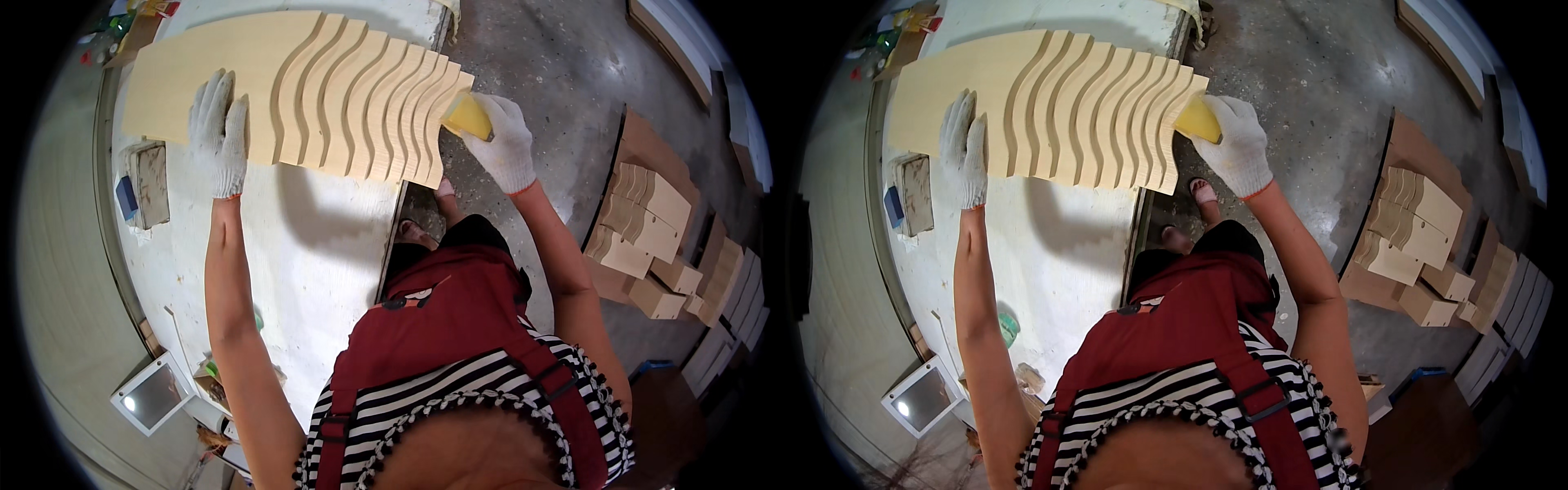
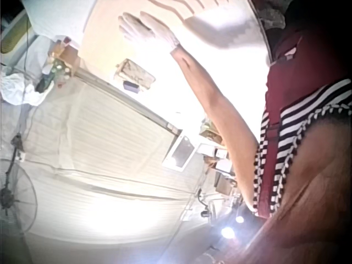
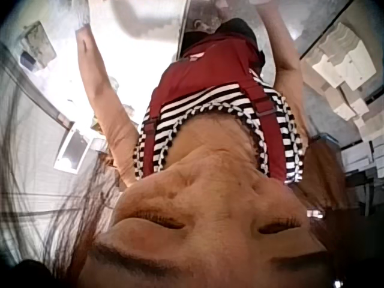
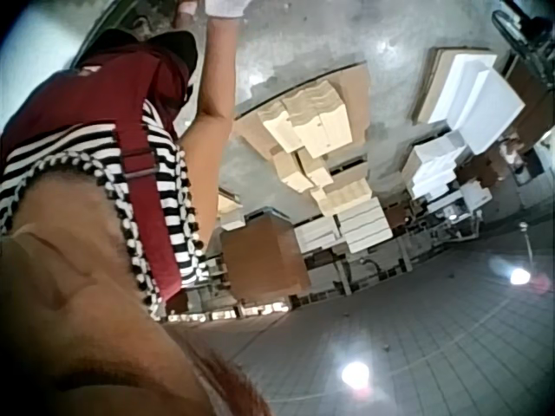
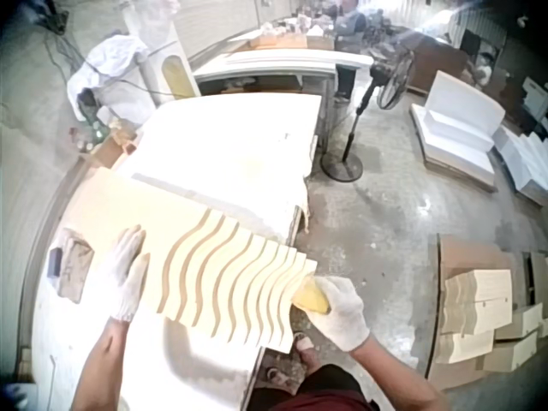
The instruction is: The person wipes the grooved surface and edges of a stacked wood panel using a yellow sponge and then switches to using a white cloth to wipe the same area.
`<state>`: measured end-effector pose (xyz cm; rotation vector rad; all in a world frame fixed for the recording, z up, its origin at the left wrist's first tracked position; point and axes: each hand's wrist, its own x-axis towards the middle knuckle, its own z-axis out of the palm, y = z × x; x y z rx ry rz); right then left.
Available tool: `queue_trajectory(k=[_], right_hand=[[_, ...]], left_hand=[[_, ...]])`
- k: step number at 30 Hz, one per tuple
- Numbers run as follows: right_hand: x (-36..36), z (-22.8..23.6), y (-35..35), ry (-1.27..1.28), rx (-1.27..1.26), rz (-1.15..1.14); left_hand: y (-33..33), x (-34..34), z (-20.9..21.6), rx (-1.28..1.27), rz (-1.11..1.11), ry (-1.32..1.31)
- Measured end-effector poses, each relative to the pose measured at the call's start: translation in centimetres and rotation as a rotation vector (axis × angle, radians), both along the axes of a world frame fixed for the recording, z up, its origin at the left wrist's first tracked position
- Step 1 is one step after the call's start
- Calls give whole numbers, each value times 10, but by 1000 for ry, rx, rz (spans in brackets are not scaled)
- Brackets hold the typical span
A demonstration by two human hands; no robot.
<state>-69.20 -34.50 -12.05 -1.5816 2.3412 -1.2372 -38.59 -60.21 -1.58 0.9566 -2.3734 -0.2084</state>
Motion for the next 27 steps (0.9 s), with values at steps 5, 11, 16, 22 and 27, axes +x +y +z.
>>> queue_trajectory(k=[5, 11, 16, 22, 27], right_hand=[[-2, 0, 5, -3, -10, 97], [-16, 12, 9, -231, 167, 395], [-17, 16, 18, -255, 241, 535], [8, 23, 43, -278, 265, 460], [33, 18, 69, -295, 200, 464]], left_hand=[[-1, -1, 0, 1, 0, -15], [-7, 3, -5, -44, -13, 4], [-7, 2, -6, -42, -16, 20], [-8, 4, -7, -57, -12, 5], [-9, 3, -9, -59, -28, 31]])
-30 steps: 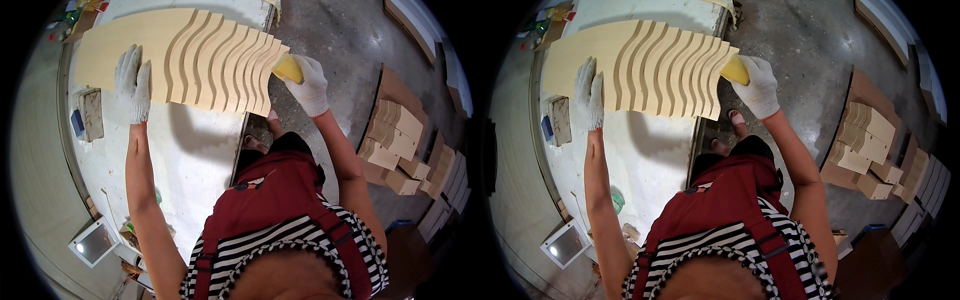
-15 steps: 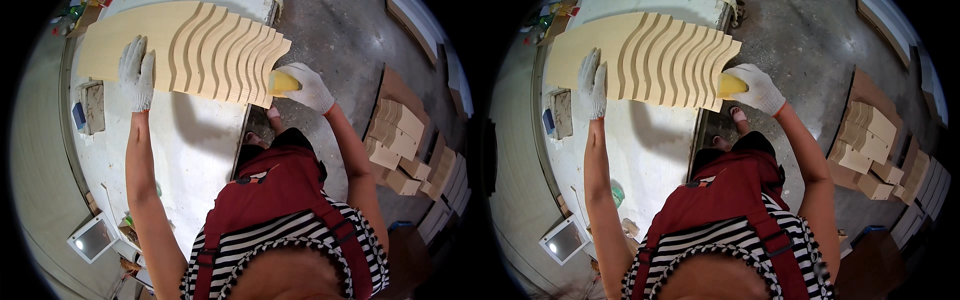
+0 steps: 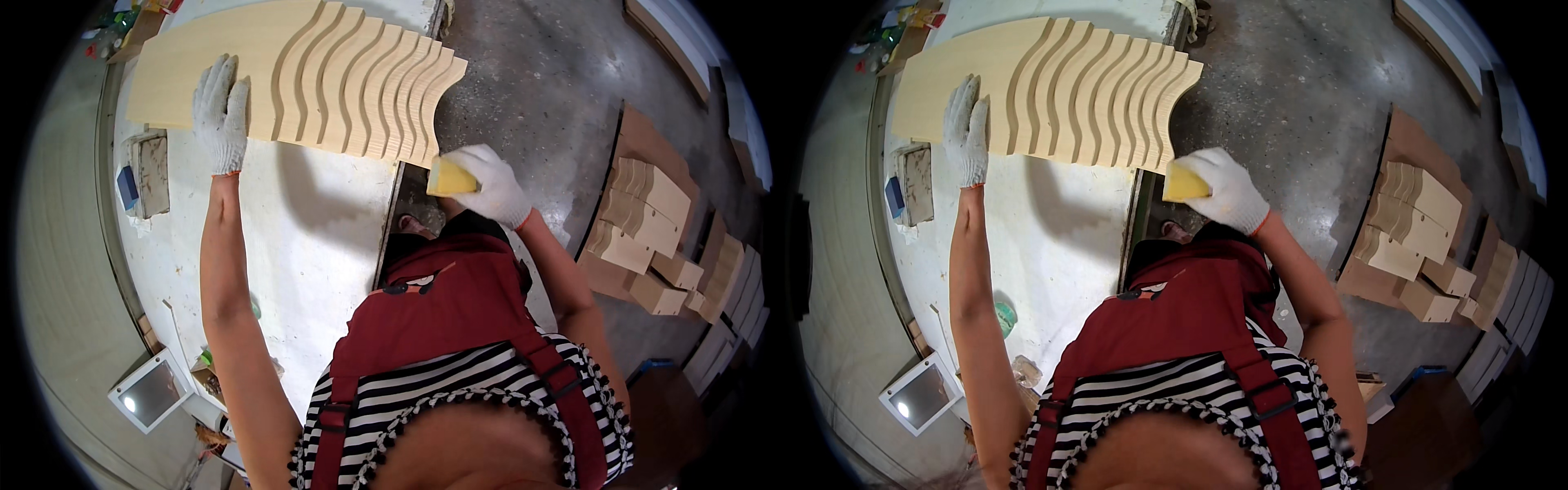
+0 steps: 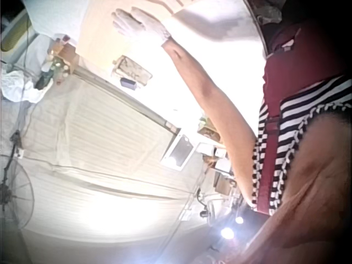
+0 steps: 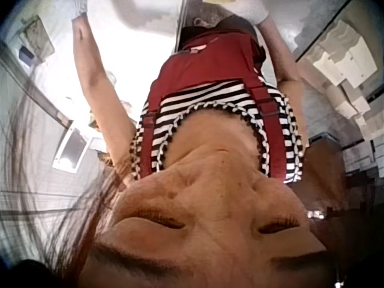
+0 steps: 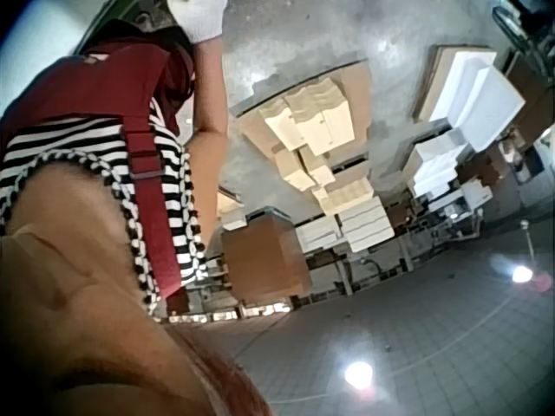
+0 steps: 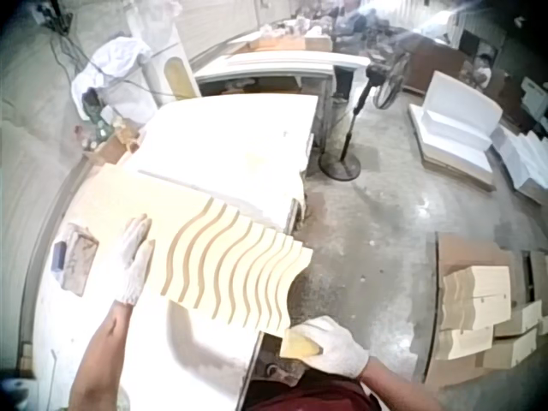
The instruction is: The person wipes the grooved surface and edges of a stacked wood panel using a yellow sponge and then switches to using a white cloth to wipe the same area.
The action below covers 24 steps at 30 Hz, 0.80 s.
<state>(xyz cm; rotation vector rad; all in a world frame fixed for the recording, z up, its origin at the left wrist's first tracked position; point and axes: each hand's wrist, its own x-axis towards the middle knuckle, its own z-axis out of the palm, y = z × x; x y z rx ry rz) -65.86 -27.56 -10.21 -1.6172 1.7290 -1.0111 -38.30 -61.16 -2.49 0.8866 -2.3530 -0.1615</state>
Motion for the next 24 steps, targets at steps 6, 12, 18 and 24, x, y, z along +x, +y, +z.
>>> queue_trajectory(k=[6, 12, 18, 24], right_hand=[[-5, 7, 15, -90, 47, -133], [-31, -3, -16, -34, -18, -198], [-20, -8, -6, 55, 11, -71], [-10, 3, 8, 28, -73, -254]], left_hand=[[2, 2, 0, 8, 3, 15], [1, 0, 0, 5, -2, 12], [0, 2, 0, 5, -1, 14], [0, 1, 0, -11, 2, -14]])
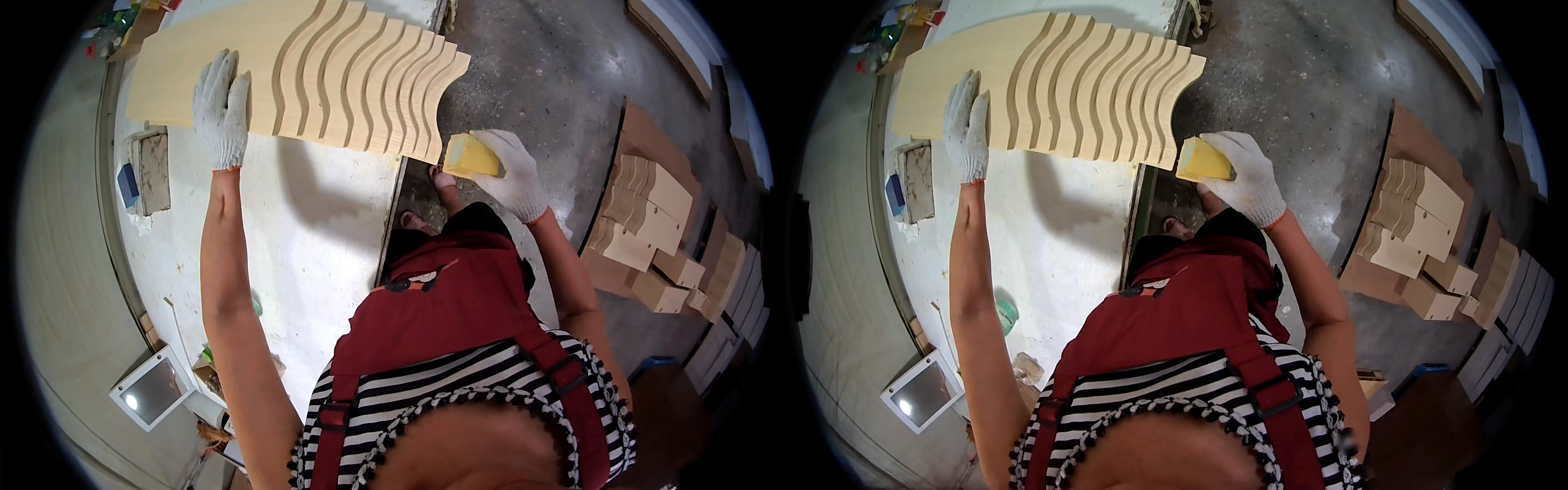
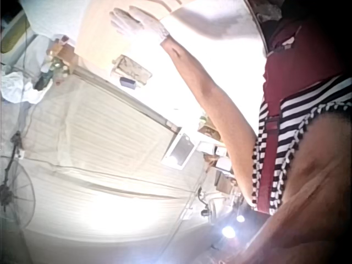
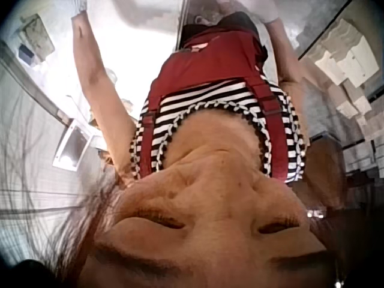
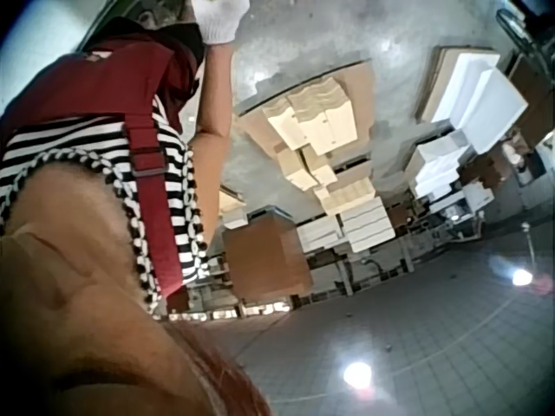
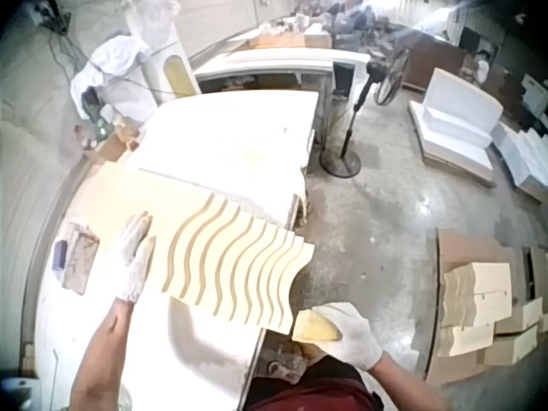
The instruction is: The person wipes the grooved surface and edges of a stacked wood panel using a yellow sponge and then switches to using a white cloth to wipe the same area.
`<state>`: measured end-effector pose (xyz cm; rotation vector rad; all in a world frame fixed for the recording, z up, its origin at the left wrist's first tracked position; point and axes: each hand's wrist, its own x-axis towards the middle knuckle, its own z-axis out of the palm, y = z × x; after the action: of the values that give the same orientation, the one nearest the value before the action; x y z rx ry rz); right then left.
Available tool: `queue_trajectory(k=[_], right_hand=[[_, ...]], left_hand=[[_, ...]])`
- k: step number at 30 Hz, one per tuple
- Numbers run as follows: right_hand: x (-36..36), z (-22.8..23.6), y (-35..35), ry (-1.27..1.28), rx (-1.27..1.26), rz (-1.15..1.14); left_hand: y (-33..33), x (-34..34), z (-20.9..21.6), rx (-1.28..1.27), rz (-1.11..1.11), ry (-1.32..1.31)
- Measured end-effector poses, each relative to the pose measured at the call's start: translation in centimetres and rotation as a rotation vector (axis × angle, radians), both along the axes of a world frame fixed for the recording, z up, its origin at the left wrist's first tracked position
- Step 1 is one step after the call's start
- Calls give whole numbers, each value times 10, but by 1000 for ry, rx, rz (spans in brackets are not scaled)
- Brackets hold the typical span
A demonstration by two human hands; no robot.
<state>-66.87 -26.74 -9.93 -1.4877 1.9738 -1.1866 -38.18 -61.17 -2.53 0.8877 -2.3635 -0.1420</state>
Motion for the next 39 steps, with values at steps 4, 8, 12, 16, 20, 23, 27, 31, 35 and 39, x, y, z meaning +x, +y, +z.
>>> queue_trajectory(k=[4, 8, 12, 16, 20, 23, 27, 31, 35, 39], right_hand=[[12, 3, -9, 56, -36, 58], [8, -5, -18, 139, -66, 115], [-4, -5, -29, 165, -72, 176], [-15, -7, -40, 180, -88, 161], [-27, -15, -61, 259, -158, 89], [-35, -17, -71, 303, -177, 43], [-36, -14, -68, 276, -162, -38], [-34, -12, -58, 247, -182, -170], [-16, -19, -66, 237, -178, -201], [-17, -23, -76, 298, -208, -203]], left_hand=[[-2, 0, -1, -21, -3, 12], [-2, -1, -2, -31, -9, 15], [1, -3, 1, -16, 1, 32], [1, 0, 2, 21, 7, -18], [2, -1, 4, 20, 1, -14], [3, -4, 4, 3, 4, 19], [5, -4, 5, 19, 10, 17], [4, -4, 4, 9, -2, 28], [3, -4, 3, -3, -16, 50], [6, -6, 6, 29, -13, 39]])
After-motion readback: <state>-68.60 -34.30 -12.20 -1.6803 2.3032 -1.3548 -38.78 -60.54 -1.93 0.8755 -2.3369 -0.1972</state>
